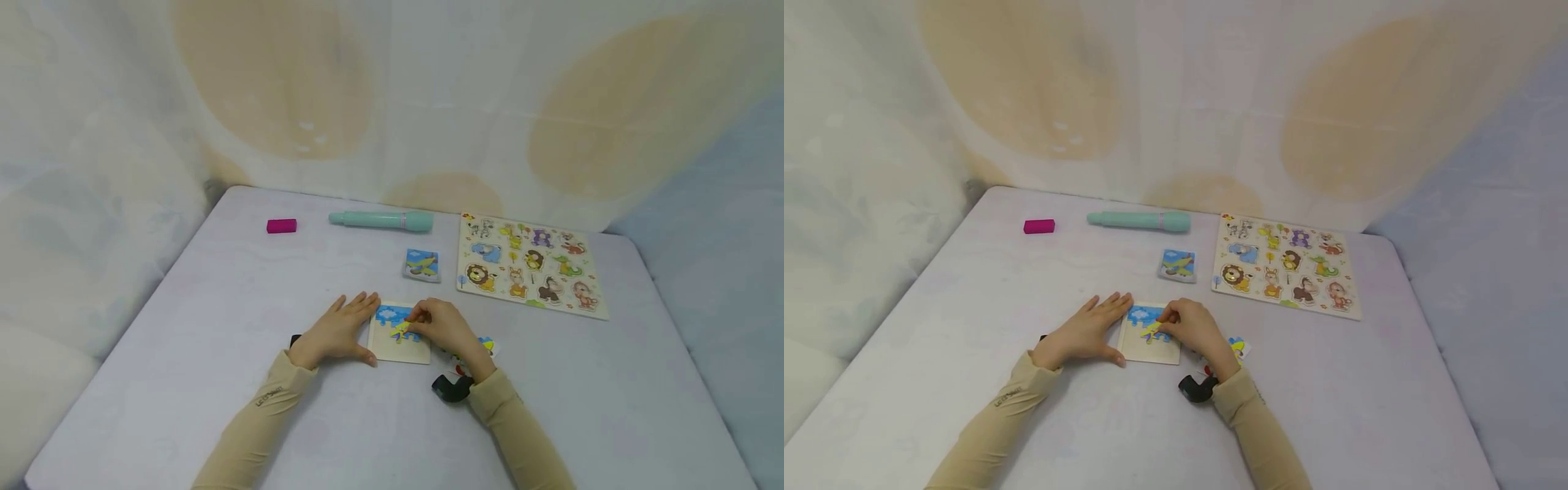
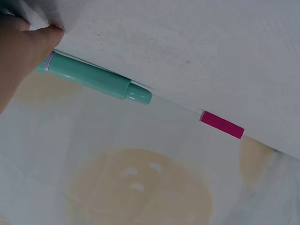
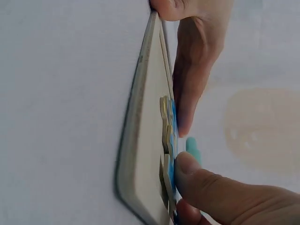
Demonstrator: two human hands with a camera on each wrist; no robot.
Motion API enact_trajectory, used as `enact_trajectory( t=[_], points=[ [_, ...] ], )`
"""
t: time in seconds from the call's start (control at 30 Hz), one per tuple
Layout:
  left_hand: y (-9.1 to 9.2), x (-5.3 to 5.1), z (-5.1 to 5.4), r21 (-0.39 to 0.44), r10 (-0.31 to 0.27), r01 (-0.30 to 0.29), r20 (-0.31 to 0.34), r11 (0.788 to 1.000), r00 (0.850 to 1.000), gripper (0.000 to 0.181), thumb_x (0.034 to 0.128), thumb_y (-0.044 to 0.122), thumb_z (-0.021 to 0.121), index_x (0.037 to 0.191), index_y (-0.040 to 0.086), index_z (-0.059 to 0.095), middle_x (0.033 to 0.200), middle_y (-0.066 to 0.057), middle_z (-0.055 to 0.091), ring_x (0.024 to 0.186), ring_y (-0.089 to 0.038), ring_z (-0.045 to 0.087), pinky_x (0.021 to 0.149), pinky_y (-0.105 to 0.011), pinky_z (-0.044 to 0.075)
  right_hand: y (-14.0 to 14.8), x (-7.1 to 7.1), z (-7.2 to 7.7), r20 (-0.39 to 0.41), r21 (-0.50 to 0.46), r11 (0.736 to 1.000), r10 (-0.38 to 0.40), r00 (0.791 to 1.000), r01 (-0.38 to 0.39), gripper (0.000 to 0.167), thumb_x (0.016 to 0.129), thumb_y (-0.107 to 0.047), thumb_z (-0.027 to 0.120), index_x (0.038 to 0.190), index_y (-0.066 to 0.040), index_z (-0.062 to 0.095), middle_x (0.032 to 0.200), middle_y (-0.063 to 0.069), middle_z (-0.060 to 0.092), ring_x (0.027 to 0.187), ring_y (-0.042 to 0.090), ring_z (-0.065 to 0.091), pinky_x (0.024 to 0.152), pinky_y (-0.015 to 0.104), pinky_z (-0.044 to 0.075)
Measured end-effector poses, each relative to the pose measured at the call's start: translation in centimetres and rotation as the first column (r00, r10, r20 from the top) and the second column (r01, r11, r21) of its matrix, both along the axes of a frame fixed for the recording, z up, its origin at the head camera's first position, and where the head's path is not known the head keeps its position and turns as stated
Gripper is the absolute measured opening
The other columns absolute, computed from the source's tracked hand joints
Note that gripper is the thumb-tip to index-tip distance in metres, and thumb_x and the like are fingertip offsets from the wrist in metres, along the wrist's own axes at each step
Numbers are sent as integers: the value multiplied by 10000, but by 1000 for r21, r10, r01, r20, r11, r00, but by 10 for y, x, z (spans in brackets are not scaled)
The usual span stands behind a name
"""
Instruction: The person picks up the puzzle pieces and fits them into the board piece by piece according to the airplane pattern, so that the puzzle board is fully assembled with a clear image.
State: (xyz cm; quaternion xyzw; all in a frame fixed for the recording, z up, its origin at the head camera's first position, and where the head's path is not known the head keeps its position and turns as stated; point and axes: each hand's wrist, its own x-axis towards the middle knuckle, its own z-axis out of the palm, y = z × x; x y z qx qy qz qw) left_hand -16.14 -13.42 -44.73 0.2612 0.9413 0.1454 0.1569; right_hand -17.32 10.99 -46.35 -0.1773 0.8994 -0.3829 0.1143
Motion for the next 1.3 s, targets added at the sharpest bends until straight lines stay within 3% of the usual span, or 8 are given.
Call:
enact_trajectory(
  t=[0.27,0.63,0.8,0.9,1.1,1.2,1.3],
  points=[
    [-1,0,3,5,-10,10,12,1000,1000,1151,663,553,821,1538,77,244,1622,-66,199,1514,-271,147,1222,-551,79,0,0,5,50,22,999,-30,998,29,42,854,-169,737,894,-162,728,849,-45,666,766,94,570,727,275,489],
    [-1,-2,0,-3,-2,2,9,1000,1000,1159,659,557,823,1542,91,234,1624,-52,191,1517,-255,139,1227,-536,69,-9,3,15,-12,160,987,-31,999,32,35,863,-179,727,856,-144,727,788,-70,670,689,81,549,641,254,445],
    [-1,-1,-1,-4,13,-13,15,1000,1000,1172,647,553,832,1543,96,232,1625,-45,185,1518,-247,132,1230,-528,61,7,3,5,27,5,1000,7,1000,-7,67,892,-164,689,953,-145,711,831,-41,652,731,103,543,668,241,463],
    [-1,-1,-1,-6,17,-16,18,1000,1000,1173,641,548,838,1542,96,239,1625,-48,190,1518,-251,135,1228,-532,65,27,10,4,61,-72,997,-10,998,14,119,919,-177,655,1029,-158,695,889,-12,648,777,133,547,691,247,475],
    [-4,-1,0,-20,21,-21,18,1000,1000,1169,646,546,836,1543,101,234,1627,-42,183,1520,-250,126,1229,-531,58,60,25,1,115,-81,996,-38,993,48,293,875,-127,702,1163,-113,650,928,33,621,761,150,534,608,246,502],
    [-7,-1,0,-19,22,-22,15,1000,1000,1169,645,546,836,1541,93,238,1627,-50,186,1519,-259,129,1227,-540,63,66,30,-1,101,-66,998,3,995,4,404,817,-113,765,1197,-92,631,1003,44,638,814,151,538,663,246,514],
    [-9,-2,0,-21,24,-24,13,999,1000,1172,646,553,833,1543,95,233,1627,-47,182,1520,-257,126,1227,-538,60,66,31,-2,46,-39,999,38,998,-36,394,795,-100,781,1164,-81,642,1079,41,662,916,143,562,805,270,499]
  ],
)
